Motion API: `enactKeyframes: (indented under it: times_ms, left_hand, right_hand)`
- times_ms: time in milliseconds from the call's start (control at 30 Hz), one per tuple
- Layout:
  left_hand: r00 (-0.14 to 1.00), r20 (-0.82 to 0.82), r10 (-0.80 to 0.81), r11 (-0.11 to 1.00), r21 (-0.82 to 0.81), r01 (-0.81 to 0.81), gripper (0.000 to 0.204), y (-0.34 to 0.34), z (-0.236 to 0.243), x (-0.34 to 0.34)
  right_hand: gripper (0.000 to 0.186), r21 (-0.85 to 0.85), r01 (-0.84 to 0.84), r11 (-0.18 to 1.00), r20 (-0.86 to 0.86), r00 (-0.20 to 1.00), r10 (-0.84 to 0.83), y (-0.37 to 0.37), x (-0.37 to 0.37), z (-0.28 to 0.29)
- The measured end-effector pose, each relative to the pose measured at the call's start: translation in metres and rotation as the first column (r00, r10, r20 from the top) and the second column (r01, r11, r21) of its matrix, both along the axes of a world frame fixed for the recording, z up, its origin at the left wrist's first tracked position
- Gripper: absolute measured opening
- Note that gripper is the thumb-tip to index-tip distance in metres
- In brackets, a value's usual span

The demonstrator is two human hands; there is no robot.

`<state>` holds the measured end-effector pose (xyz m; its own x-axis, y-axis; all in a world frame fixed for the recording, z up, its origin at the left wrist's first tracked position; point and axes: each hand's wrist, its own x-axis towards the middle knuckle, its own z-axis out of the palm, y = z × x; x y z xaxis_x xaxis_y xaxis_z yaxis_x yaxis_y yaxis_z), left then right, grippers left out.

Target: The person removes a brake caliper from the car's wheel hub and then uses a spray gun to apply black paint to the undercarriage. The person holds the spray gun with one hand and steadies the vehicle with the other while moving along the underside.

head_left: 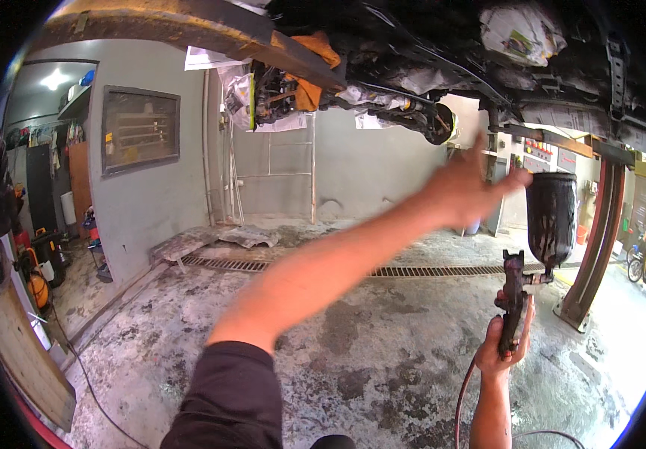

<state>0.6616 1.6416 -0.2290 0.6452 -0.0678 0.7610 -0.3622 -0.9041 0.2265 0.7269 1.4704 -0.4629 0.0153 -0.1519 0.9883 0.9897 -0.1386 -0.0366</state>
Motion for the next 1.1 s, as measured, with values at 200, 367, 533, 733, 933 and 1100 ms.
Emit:
enactKeyframes:
  times_ms: [200,367,533,733,933,1100]
  left_hand:
    - [0.330,0.709,0.623,0.287,0.185,-0.940,0.101,0.180,0.123,-0.135]
    - [0.041,0.792,0.609,0.075,-0.006,-0.997,0.095,0.241,0.176,-0.224]
    - [-0.065,0.757,0.650,-0.126,0.022,-0.992,0.097,0.253,0.180,-0.238]
    - [-0.290,0.720,0.630,-0.435,0.018,-0.900,0.094,0.255,0.184,-0.234]
    - [-0.418,0.714,0.562,-0.584,-0.015,-0.812,0.092,0.260,0.188,-0.239]
    - [-0.572,0.619,0.539,-0.692,-0.062,-0.719,0.090,0.257,0.193,-0.230]
  right_hand:
    - [0.060,0.044,-0.133,0.990,0.032,0.991,0.131,0.073,-0.016,0.062]
    - [0.059,0.081,-0.267,0.960,0.068,0.963,0.262,0.125,-0.014,0.103]
    - [0.058,0.134,-0.341,0.930,0.009,0.939,0.343,0.147,-0.006,0.118]
    - [0.057,0.157,-0.392,0.906,0.026,0.919,0.393,0.154,0.034,0.108]
    - [0.059,0.150,-0.427,0.892,0.103,0.904,0.416,0.167,0.095,0.084]
    - [0.059,0.180,-0.501,0.847,0.077,0.865,0.495,0.184,0.152,0.066]
